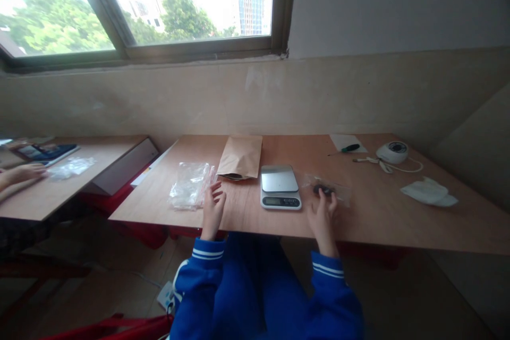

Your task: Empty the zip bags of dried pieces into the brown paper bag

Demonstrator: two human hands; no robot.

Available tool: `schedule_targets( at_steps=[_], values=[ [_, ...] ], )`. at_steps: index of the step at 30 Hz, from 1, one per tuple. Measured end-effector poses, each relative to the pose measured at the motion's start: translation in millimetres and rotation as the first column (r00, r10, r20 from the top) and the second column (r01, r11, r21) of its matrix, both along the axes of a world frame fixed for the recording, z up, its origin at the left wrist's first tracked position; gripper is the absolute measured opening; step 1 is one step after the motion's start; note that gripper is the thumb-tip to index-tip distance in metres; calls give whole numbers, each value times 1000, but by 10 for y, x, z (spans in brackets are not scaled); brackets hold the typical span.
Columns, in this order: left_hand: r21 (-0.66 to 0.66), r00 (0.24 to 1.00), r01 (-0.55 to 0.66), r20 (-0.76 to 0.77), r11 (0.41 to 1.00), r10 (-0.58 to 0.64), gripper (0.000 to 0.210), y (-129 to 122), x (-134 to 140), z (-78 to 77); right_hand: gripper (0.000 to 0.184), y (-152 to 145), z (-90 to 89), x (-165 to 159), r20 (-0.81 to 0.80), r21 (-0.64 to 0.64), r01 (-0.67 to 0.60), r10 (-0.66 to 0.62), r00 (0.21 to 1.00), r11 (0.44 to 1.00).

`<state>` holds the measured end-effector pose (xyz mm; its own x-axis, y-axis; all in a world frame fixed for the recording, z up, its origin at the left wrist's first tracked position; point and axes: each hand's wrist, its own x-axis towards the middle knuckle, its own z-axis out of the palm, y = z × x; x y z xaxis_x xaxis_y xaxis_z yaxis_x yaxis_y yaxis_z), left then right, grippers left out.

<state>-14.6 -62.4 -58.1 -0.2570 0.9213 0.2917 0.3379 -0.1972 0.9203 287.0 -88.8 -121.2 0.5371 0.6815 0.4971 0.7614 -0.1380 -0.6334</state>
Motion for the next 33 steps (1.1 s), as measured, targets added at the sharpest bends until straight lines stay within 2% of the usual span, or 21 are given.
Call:
schedule_targets(
  at_steps=[2, 4, 6, 9, 11, 15, 17, 18, 20, 22, 23, 24, 25, 27, 30, 33],
  values=[
    [86, 963, 17, -269, 996, 7, 39, 210, 17, 67, 36, 120, -61, 47, -7, -58, -72, 72, 997, 996],
    [123, 858, 92, -513, 988, -16, 49, 426, 34, 145, 29, 256, -80, 159, 0, -79, -150, 151, 989, 986],
    [75, 733, 137, -678, 988, -51, 58, 623, 36, 216, 23, 376, -54, 302, 3, -81, -219, 220, 975, 972],
    [-68, 593, 136, -793, 988, -136, 59, 846, -2, 280, 20, 453, 45, 500, -14, -95, -287, 287, 958, 953],
    [-144, 556, 145, -806, 979, -201, 52, 932, -40, 294, 21, 418, 140, 574, -16, -117, -313, 314, 949, 942],
    [-157, 557, 168, -799, 973, -225, 46, 971, -62, 330, 32, 221, 441, 441, 15, -79, -305, 307, 952, 949],
    [-134, 567, 157, -799, 978, -201, 42, 947, -20, 397, 31, 117, 655, 190, 0, -30, -407, 407, 913, 913],
    [-113, 576, 149, -798, 982, -179, 40, 928, 14, 447, 31, 77, 770, 25, -14, -12, -502, 501, 865, 865],
    [-35, 610, 139, -784, 990, -114, 37, 882, 95, 579, 33, 42, 992, -347, -42, 23, -682, 682, 730, 731],
    [98, 677, 164, -735, 982, -40, 33, 824, 173, 729, 39, 81, 1178, -708, -19, 55, -793, 794, 607, 607],
    [149, 709, 195, -705, 970, -34, 31, 792, 203, 799, 42, 126, 1252, -864, -1, 66, -816, 817, 576, 575],
    [186, 735, 225, -677, 957, -41, 30, 759, 222, 860, 44, 184, 1311, -997, 27, 69, -822, 823, 567, 565],
    [209, 754, 244, -654, 947, -50, 29, 728, 232, 909, 45, 248, 1356, -1105, 60, 54, -818, 816, 574, 572],
    [235, 787, 255, -614, 938, -60, 27, 671, 223, 967, 43, 373, 1409, -1260, 130, 5, -767, 760, 636, 641],
    [243, 825, 232, -562, 942, -58, 26, 600, 184, 976, 38, 491, 1411, -1400, 213, -70, -647, 645, 733, 759],
    [235, 846, 228, -528, 945, -72, 25, 528, 189, 959, 37, 516, 1373, -1503, 242, -84, -563, 565, 789, 822]
  ],
)
